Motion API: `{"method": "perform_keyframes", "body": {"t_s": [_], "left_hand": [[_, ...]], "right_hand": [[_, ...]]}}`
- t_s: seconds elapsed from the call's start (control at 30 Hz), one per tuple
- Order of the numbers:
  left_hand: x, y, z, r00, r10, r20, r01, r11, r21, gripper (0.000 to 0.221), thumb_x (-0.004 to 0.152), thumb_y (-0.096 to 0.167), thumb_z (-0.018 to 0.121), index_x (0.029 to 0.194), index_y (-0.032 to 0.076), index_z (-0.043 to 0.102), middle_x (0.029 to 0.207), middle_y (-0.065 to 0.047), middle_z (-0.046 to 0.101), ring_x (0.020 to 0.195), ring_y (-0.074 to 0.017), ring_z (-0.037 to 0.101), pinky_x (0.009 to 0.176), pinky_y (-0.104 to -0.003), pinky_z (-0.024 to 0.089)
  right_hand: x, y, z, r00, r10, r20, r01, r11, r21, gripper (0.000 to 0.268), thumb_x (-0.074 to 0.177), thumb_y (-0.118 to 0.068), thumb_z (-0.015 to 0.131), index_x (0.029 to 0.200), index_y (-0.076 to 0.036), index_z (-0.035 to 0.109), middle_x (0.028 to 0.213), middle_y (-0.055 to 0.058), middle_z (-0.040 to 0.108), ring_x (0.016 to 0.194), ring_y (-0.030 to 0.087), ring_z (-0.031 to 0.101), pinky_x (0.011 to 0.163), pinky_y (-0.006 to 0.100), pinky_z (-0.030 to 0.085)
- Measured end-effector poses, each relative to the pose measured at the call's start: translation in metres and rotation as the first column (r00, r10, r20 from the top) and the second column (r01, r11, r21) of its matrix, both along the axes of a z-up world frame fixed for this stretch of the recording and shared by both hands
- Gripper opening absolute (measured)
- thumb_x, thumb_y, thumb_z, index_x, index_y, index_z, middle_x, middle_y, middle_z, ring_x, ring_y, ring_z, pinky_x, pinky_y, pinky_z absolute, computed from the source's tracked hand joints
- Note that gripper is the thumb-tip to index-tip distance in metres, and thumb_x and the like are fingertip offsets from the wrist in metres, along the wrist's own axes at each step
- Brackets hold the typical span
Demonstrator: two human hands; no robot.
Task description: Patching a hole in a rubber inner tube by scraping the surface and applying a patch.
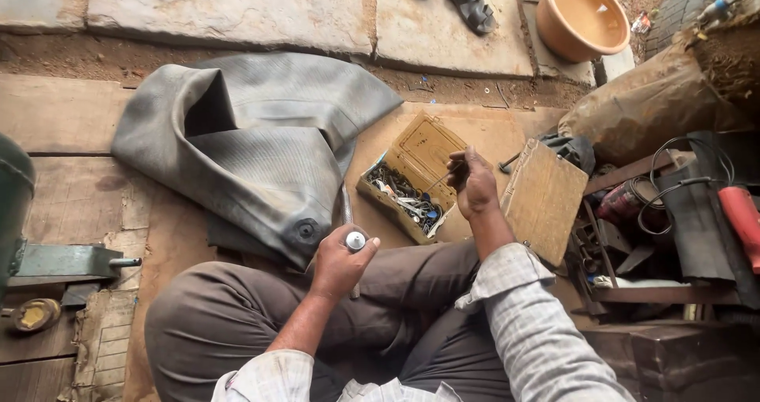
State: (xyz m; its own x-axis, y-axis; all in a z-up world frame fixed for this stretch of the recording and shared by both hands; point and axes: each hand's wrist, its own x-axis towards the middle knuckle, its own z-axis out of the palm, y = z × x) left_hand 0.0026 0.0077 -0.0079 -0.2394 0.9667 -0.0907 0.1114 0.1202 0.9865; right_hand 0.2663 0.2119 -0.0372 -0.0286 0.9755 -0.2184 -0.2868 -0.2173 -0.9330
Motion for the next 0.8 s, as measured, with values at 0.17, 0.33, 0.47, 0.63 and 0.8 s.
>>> {"method": "perform_keyframes", "body": {"t_s": [0.17,0.33,0.47,0.63,0.8], "left_hand": [[0.001,0.004,-0.001,1.0,-0.011,0.003,0.011,1.0,-0.026,0.022,0.082,0.02,0.081,0.077,0.005,0.067,0.068,-0.003,0.067,0.063,-0.0097,0.061,0.061,-0.03,0.053],[0.002,0.004,0.001,0.999,-0.033,-0.011,0.032,0.997,-0.072,0.021,0.083,0.021,0.081,0.077,0.005,0.068,0.067,-0.001,0.067,0.063,-0.009,0.062,0.06,-0.029,0.053],[0.004,0.007,0.001,1.0,-0.03,-0.009,0.029,0.995,-0.094,0.021,0.083,0.021,0.081,0.077,0.006,0.068,0.068,-0.001,0.067,0.063,-0.0081,0.062,0.059,-0.029,0.052],[0.005,0.007,-0.007,0.999,-0.028,-0.035,0.025,0.996,-0.089,0.021,0.083,0.021,0.081,0.077,0.006,0.067,0.066,-0.001,0.066,0.062,-0.0084,0.06,0.059,-0.029,0.051],[0.006,0.01,-0.009,1.0,-0.016,0.011,0.017,0.997,-0.081,0.019,0.083,0.018,0.08,0.077,0.005,0.067,0.068,0.001,0.064,0.064,-0.0059,0.058,0.059,-0.027,0.05]], "right_hand": [[-0.001,0.001,-0.021,0.993,0.025,-0.112,-0.033,0.997,-0.069,0.037,0.107,-0.041,0.053,0.096,-0.008,0.066,0.084,0.006,0.063,0.076,0.017,0.06,0.067,0.031,0.052],[-0.003,-0.004,-0.022,0.971,-0.037,-0.235,0.003,0.99,-0.143,0.037,0.108,-0.042,0.054,0.095,-0.009,0.065,0.085,0.005,0.062,0.075,0.016,0.057,0.067,0.03,0.05],[0.005,0.02,-0.022,0.967,-0.099,-0.234,0.069,0.989,-0.133,0.039,0.108,-0.042,0.05,0.098,-0.006,0.063,0.086,0.006,0.061,0.077,0.016,0.058,0.069,0.03,0.051],[0.028,0.065,-0.059,0.971,-0.165,-0.172,0.15,0.984,-0.098,0.039,0.107,-0.041,0.051,0.099,-0.005,0.063,0.084,0.007,0.061,0.076,0.017,0.058,0.064,0.03,0.049],[0.028,0.074,-0.084,0.983,-0.172,-0.058,0.163,0.977,-0.138,0.039,0.106,-0.042,0.052,0.099,-0.005,0.063,0.084,0.007,0.061,0.076,0.018,0.06,0.065,0.033,0.052]]}}
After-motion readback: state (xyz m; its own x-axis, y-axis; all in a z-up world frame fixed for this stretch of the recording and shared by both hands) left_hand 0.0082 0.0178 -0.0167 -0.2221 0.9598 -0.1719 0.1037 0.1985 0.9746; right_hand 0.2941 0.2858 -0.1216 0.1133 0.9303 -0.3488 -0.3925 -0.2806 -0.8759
